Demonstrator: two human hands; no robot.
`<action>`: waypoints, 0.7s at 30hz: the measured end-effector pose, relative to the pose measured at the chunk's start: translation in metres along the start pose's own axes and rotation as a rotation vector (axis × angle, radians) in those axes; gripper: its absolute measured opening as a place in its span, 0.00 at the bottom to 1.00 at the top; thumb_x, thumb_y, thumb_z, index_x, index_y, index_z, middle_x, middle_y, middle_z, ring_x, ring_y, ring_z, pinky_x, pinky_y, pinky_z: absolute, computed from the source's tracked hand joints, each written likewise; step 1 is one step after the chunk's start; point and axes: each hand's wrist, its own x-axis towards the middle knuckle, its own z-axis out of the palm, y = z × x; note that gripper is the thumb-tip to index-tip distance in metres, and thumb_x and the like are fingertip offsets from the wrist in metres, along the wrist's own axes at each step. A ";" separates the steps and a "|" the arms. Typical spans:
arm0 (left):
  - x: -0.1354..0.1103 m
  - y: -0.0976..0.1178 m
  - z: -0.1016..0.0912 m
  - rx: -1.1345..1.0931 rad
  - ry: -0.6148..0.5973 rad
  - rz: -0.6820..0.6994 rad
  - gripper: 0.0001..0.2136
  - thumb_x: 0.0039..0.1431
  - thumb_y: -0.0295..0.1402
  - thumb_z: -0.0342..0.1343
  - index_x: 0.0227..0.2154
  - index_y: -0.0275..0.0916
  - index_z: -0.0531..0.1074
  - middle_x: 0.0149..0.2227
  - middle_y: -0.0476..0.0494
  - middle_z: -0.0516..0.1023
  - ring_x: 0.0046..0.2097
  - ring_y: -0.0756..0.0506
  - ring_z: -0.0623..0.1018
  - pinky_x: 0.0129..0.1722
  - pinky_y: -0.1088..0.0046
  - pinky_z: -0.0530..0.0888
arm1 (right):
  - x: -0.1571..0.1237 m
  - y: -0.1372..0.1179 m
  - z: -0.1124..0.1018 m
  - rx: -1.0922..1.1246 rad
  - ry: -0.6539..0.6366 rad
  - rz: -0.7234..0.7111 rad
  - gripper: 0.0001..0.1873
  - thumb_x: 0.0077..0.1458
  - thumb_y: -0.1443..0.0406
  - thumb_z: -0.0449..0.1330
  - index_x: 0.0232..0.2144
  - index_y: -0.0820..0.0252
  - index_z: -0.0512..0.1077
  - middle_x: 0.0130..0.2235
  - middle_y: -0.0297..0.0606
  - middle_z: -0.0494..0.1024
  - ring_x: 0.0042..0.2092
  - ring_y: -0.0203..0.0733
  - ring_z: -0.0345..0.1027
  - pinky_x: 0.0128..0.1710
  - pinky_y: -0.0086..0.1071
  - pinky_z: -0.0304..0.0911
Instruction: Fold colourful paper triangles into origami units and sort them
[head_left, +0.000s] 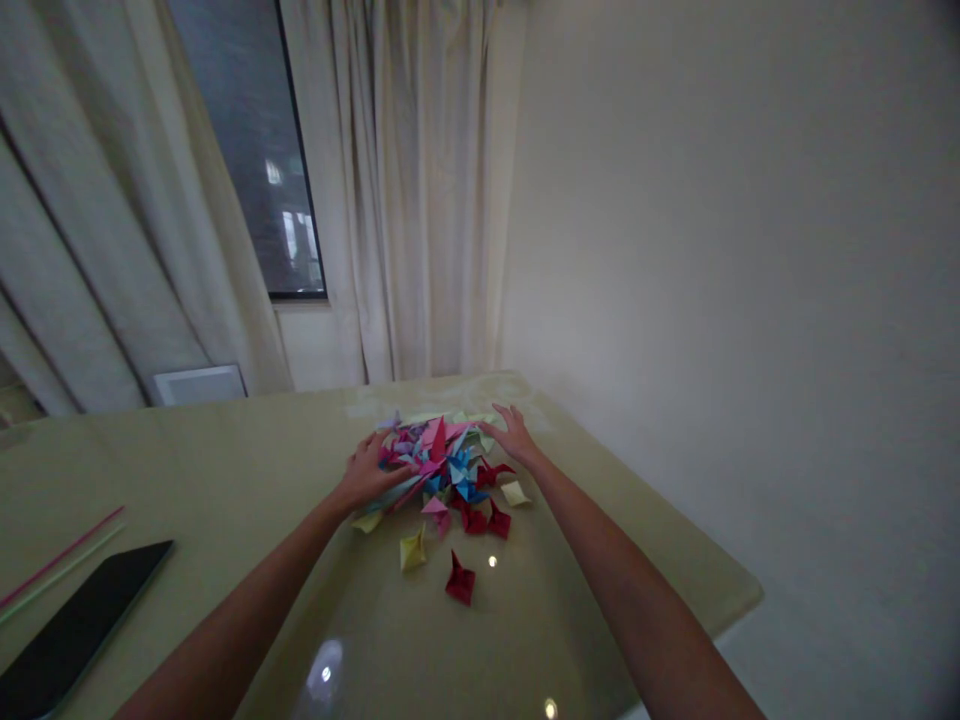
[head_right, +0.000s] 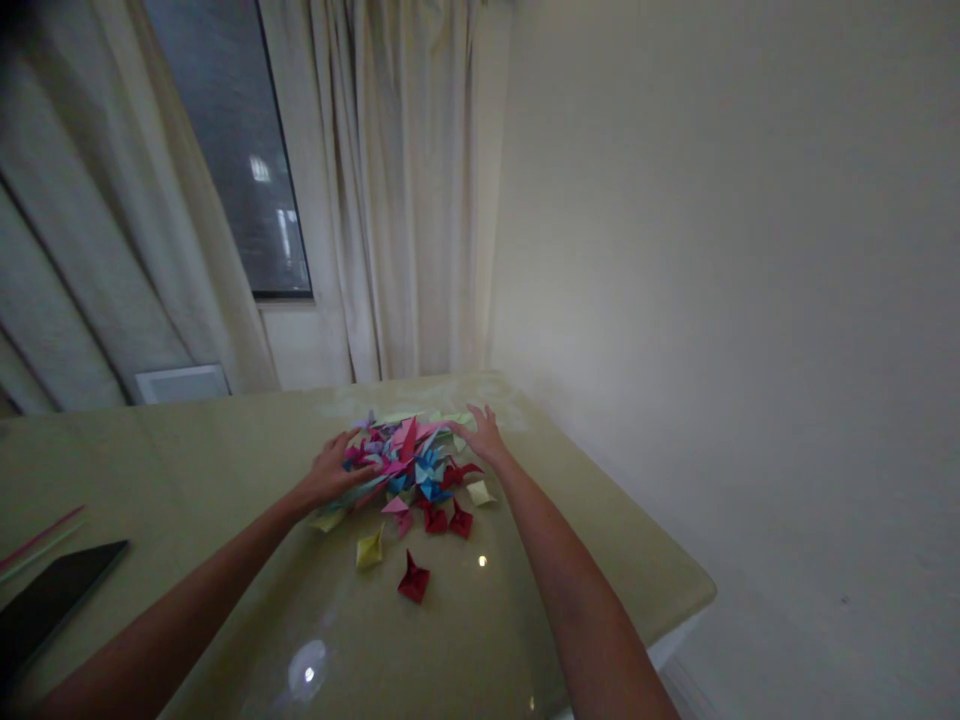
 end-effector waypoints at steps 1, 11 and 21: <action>0.005 -0.001 0.004 -0.016 -0.011 0.010 0.54 0.46 0.63 0.65 0.71 0.37 0.59 0.71 0.24 0.62 0.72 0.24 0.62 0.69 0.42 0.60 | 0.008 0.003 0.004 0.006 -0.017 0.013 0.46 0.53 0.37 0.67 0.65 0.56 0.69 0.74 0.53 0.53 0.77 0.62 0.36 0.74 0.60 0.38; 0.058 0.018 0.054 -0.116 -0.175 0.156 0.66 0.34 0.58 0.75 0.74 0.36 0.51 0.75 0.19 0.50 0.76 0.20 0.47 0.70 0.37 0.56 | 0.050 -0.027 0.061 0.222 -0.387 -0.051 0.26 0.67 0.45 0.58 0.55 0.54 0.78 0.60 0.42 0.79 0.63 0.50 0.71 0.66 0.48 0.64; 0.065 0.071 0.020 -0.427 -0.034 0.281 0.53 0.46 0.45 0.73 0.72 0.33 0.55 0.67 0.26 0.68 0.69 0.29 0.68 0.70 0.46 0.62 | 0.026 -0.080 0.038 0.526 -0.399 -0.105 0.29 0.59 0.54 0.67 0.60 0.54 0.72 0.41 0.37 0.83 0.38 0.46 0.79 0.40 0.39 0.76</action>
